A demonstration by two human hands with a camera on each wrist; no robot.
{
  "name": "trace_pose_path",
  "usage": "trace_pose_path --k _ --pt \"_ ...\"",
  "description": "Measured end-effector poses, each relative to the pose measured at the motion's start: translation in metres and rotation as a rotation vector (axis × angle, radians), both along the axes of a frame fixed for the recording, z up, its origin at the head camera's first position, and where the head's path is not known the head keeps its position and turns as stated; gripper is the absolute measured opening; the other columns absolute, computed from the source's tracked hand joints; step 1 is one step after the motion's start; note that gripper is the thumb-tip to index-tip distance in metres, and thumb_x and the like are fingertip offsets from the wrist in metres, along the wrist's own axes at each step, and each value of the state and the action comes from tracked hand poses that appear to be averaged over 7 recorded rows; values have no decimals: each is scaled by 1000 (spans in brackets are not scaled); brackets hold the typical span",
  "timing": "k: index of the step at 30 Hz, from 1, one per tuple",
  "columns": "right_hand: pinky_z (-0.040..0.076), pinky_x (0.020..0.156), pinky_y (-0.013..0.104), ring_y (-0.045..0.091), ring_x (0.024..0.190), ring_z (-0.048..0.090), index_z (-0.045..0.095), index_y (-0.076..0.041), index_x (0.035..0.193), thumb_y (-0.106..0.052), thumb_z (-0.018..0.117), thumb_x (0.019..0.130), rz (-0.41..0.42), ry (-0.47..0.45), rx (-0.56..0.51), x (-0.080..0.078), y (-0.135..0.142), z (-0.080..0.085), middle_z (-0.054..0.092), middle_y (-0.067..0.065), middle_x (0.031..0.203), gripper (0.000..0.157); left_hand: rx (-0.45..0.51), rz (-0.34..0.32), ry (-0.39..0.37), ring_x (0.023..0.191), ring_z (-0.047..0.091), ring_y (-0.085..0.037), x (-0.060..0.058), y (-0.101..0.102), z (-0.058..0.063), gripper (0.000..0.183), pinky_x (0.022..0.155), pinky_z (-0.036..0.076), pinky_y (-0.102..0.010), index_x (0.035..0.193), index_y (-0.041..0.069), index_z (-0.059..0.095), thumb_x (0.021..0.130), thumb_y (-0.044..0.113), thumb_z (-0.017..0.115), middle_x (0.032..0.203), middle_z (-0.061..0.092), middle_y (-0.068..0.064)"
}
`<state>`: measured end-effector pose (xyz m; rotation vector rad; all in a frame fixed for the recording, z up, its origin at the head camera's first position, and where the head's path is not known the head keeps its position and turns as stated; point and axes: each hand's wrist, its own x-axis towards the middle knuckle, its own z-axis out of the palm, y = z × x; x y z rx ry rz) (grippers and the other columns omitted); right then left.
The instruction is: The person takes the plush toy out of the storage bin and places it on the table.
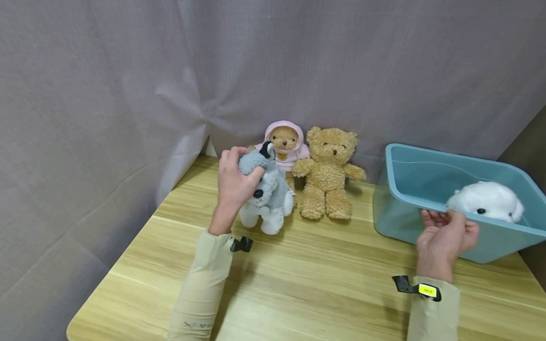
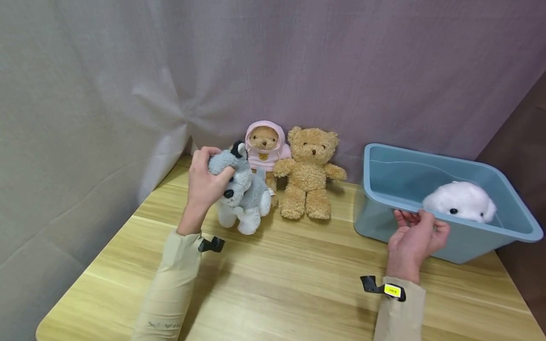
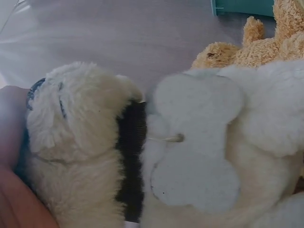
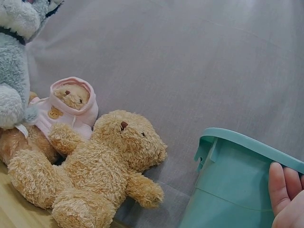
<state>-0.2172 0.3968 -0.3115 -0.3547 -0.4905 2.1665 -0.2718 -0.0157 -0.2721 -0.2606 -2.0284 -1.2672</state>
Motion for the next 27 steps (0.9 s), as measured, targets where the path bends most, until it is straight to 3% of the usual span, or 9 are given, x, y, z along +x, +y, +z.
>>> trace_pose_path --k 8,15,19,22,27 --pt "51 50 38 29 54 55 46 -2 87 8 58 88 1 2 -2 0 0 -1 55 17 74 15 -94 -3 -76 89 47 -29 4 6 -1 38 74 41 -41 107 10 60 71 20 68 100 52 -14" --pt "51 49 38 29 54 55 46 -2 87 8 58 88 0 14 1 0 -1 -3 55 16 73 16 -98 0 81 87 49 -32 -12 15 -22 34 77 41 -42 98 3 58 68 11 70 93 56 -16" --pt "51 48 38 29 52 55 46 -2 87 8 58 88 -1 23 2 0 -1 -4 55 16 72 16 -223 -34 105 88 50 -32 -17 20 -34 36 78 42 -43 100 3 56 69 13 72 95 56 -15" --pt "51 48 38 29 52 55 45 -2 87 8 58 88 -1 17 1 0 0 -3 54 17 71 16 -292 -35 47 89 50 -33 -19 22 -37 38 76 44 -44 102 5 55 71 18 73 96 55 -15" --pt "51 48 38 29 52 55 46 -2 87 9 57 88 4 21 -3 0 -1 -2 55 17 71 16 -278 -8 -122 95 50 -33 -20 16 -36 44 76 45 -45 111 9 53 73 24 70 104 54 -16"
